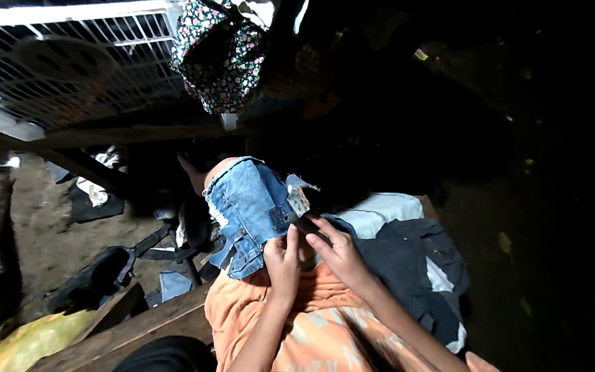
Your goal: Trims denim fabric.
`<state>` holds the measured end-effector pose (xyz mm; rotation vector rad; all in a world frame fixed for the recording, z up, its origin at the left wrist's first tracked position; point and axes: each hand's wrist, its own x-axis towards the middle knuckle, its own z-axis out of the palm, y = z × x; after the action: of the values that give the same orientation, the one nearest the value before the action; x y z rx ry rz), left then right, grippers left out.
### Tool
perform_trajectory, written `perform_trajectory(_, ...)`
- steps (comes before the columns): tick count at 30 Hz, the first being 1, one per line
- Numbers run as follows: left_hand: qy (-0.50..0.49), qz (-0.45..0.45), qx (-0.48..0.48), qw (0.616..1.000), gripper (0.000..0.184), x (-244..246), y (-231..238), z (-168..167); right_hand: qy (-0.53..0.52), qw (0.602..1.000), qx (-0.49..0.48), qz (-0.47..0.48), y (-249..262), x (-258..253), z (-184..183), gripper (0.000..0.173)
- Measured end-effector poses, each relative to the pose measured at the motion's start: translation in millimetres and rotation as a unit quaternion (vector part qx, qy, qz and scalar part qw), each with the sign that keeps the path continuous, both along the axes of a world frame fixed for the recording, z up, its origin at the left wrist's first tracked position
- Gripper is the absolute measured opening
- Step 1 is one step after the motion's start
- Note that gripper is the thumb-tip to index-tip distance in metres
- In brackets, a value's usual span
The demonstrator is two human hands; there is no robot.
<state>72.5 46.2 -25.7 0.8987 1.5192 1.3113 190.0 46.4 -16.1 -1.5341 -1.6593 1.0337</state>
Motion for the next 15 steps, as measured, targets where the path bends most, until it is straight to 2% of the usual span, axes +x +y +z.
perform_trajectory(2, 0.077, -0.015, 0.045, 0.996, 0.024, 3.5, -3.3, -4.0, 0.039, 0.999, 0.006, -0.028, 3.0, -5.1, -3.3, 0.042)
perform_trajectory(4, 0.112, -0.031, 0.066, 0.991, 0.023, 4.3, -4.6, -4.3, 0.096, 0.994, -0.017, -0.059, 6.9, -7.4, -3.7, 0.040)
perform_trajectory(6, 0.105, -0.022, 0.051, 0.993, 0.024, 2.1, -1.5, -2.6, 0.209, 0.965, -0.124, -0.098, 13.5, -7.0, 5.2, 0.036)
perform_trajectory(9, 0.018, -0.010, 0.004, 1.000, 0.025, -2.8, 1.6, -0.2, 0.348, 0.870, -0.338, -0.084, 29.7, 13.4, 15.4, 0.026)
perform_trajectory(11, -0.041, 0.001, -0.004, 0.999, 0.022, -5.4, 2.0, -0.6, 0.396, 0.823, -0.405, -0.045, 37.6, 24.6, 13.2, 0.027)
perform_trajectory(13, -0.109, 0.028, -0.025, 0.993, 0.017, -7.3, 0.1, 3.3, 0.421, 0.803, -0.421, -0.020, 38.2, 26.4, 11.4, 0.028)
perform_trajectory(15, -0.219, 0.062, -0.074, 0.971, 0.009, -9.6, -4.9, 12.9, 0.426, 0.807, -0.408, -0.011, 34.3, 24.8, 10.2, 0.023)
